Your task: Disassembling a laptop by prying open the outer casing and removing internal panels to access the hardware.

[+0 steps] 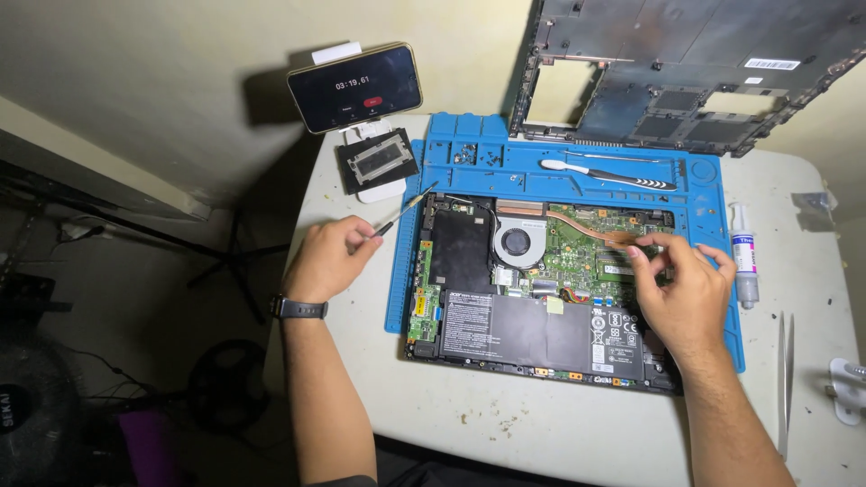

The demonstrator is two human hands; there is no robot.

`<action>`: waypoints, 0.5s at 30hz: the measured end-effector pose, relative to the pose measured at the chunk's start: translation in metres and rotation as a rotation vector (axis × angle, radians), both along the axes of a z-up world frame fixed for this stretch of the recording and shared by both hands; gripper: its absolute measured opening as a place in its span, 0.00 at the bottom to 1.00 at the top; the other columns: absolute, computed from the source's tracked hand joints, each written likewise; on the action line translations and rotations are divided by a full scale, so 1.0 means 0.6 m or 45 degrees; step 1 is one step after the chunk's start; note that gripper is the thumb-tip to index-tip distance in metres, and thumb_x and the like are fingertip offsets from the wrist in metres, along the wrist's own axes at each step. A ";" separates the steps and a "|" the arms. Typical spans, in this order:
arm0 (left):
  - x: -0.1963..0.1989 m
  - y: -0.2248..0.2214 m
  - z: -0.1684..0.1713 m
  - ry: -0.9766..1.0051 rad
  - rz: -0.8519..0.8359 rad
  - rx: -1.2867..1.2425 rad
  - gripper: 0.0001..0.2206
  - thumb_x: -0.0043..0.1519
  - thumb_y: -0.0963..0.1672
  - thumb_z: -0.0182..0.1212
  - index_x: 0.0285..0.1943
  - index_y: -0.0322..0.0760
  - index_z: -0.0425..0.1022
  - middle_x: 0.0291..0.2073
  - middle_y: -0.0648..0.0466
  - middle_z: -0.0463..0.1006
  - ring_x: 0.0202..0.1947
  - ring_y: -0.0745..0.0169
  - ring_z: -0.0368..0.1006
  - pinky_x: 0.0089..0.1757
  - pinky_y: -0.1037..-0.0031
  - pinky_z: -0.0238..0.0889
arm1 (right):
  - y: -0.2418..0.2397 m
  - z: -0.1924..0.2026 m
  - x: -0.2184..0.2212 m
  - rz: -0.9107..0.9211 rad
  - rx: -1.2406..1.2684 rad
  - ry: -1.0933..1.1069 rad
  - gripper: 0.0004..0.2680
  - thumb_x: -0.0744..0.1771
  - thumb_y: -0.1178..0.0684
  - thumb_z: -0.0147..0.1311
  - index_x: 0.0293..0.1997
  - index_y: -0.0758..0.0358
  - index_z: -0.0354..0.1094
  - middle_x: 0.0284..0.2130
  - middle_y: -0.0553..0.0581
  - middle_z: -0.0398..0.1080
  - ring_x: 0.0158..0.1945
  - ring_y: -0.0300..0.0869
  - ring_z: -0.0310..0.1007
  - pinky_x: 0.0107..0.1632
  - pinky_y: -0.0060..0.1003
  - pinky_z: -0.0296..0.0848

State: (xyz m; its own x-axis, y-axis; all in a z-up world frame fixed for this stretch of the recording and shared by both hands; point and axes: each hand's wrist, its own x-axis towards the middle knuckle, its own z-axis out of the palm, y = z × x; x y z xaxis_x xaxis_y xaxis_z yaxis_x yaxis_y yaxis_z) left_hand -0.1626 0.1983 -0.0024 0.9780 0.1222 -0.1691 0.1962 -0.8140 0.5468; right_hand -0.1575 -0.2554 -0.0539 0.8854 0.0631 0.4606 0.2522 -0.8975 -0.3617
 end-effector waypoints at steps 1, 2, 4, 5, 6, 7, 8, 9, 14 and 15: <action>-0.001 0.008 -0.005 0.001 -0.003 0.001 0.10 0.62 0.50 0.65 0.45 0.45 0.82 0.36 0.54 0.84 0.37 0.56 0.80 0.40 0.64 0.71 | 0.000 0.002 -0.001 -0.003 0.001 0.001 0.05 0.72 0.48 0.60 0.50 0.52 0.73 0.24 0.38 0.69 0.30 0.36 0.70 0.68 0.42 0.55; -0.001 0.016 -0.011 -0.206 0.017 -0.076 0.10 0.59 0.48 0.68 0.48 0.47 0.81 0.33 0.54 0.84 0.36 0.56 0.81 0.42 0.69 0.72 | 0.001 0.004 -0.002 -0.006 0.017 0.008 0.04 0.72 0.48 0.60 0.50 0.52 0.73 0.24 0.38 0.68 0.31 0.35 0.70 0.68 0.42 0.55; -0.006 0.019 -0.006 -0.411 0.032 -0.152 0.13 0.57 0.46 0.72 0.50 0.48 0.80 0.31 0.55 0.83 0.34 0.57 0.82 0.44 0.73 0.73 | 0.002 0.007 -0.004 -0.014 0.036 0.016 0.04 0.72 0.49 0.60 0.49 0.52 0.74 0.24 0.38 0.67 0.32 0.34 0.69 0.69 0.42 0.55; -0.010 0.014 0.004 -0.574 0.042 -0.322 0.10 0.59 0.42 0.72 0.46 0.40 0.78 0.33 0.53 0.82 0.34 0.62 0.79 0.40 0.77 0.71 | 0.002 0.007 -0.005 -0.009 0.044 -0.002 0.04 0.72 0.49 0.60 0.49 0.52 0.74 0.25 0.38 0.68 0.33 0.34 0.70 0.69 0.42 0.55; -0.013 0.009 0.014 -0.736 0.048 -0.494 0.07 0.60 0.38 0.71 0.42 0.32 0.76 0.35 0.51 0.81 0.34 0.68 0.76 0.36 0.80 0.70 | 0.002 0.007 -0.005 -0.007 0.052 -0.022 0.04 0.72 0.50 0.60 0.48 0.53 0.74 0.25 0.39 0.69 0.35 0.34 0.70 0.69 0.43 0.55; -0.009 0.002 0.014 -0.733 0.041 -0.493 0.07 0.60 0.38 0.71 0.42 0.32 0.76 0.35 0.51 0.81 0.34 0.68 0.76 0.36 0.80 0.70 | 0.003 0.006 -0.005 -0.014 0.055 -0.021 0.04 0.72 0.50 0.60 0.48 0.53 0.74 0.25 0.39 0.69 0.35 0.34 0.70 0.69 0.43 0.55; -0.001 -0.005 0.016 -0.806 0.054 -0.659 0.07 0.60 0.38 0.71 0.42 0.32 0.76 0.35 0.52 0.81 0.34 0.69 0.76 0.36 0.82 0.70 | 0.003 0.006 -0.004 -0.002 0.053 -0.031 0.03 0.71 0.50 0.60 0.48 0.53 0.74 0.25 0.38 0.69 0.35 0.34 0.71 0.69 0.43 0.54; 0.006 -0.011 0.018 -0.874 0.066 -0.827 0.07 0.61 0.37 0.71 0.41 0.32 0.76 0.35 0.52 0.80 0.34 0.70 0.76 0.37 0.84 0.70 | 0.003 0.005 -0.003 0.010 0.051 -0.041 0.03 0.71 0.51 0.60 0.47 0.53 0.74 0.24 0.38 0.69 0.35 0.34 0.71 0.69 0.42 0.54; 0.074 -0.061 0.048 -0.950 -0.118 -0.587 0.05 0.65 0.39 0.67 0.46 0.33 0.78 0.37 0.51 0.84 0.37 0.66 0.79 0.38 0.81 0.72 | 0.005 0.007 -0.003 0.053 0.022 -0.049 0.03 0.71 0.51 0.59 0.47 0.53 0.73 0.25 0.38 0.69 0.35 0.35 0.72 0.69 0.45 0.53; 0.085 -0.073 0.058 -0.965 -0.188 -0.411 0.07 0.64 0.40 0.68 0.48 0.32 0.79 0.38 0.48 0.85 0.40 0.61 0.83 0.39 0.77 0.76 | 0.006 0.008 -0.003 0.070 0.021 -0.063 0.03 0.71 0.51 0.60 0.46 0.53 0.73 0.26 0.38 0.70 0.35 0.36 0.72 0.69 0.45 0.52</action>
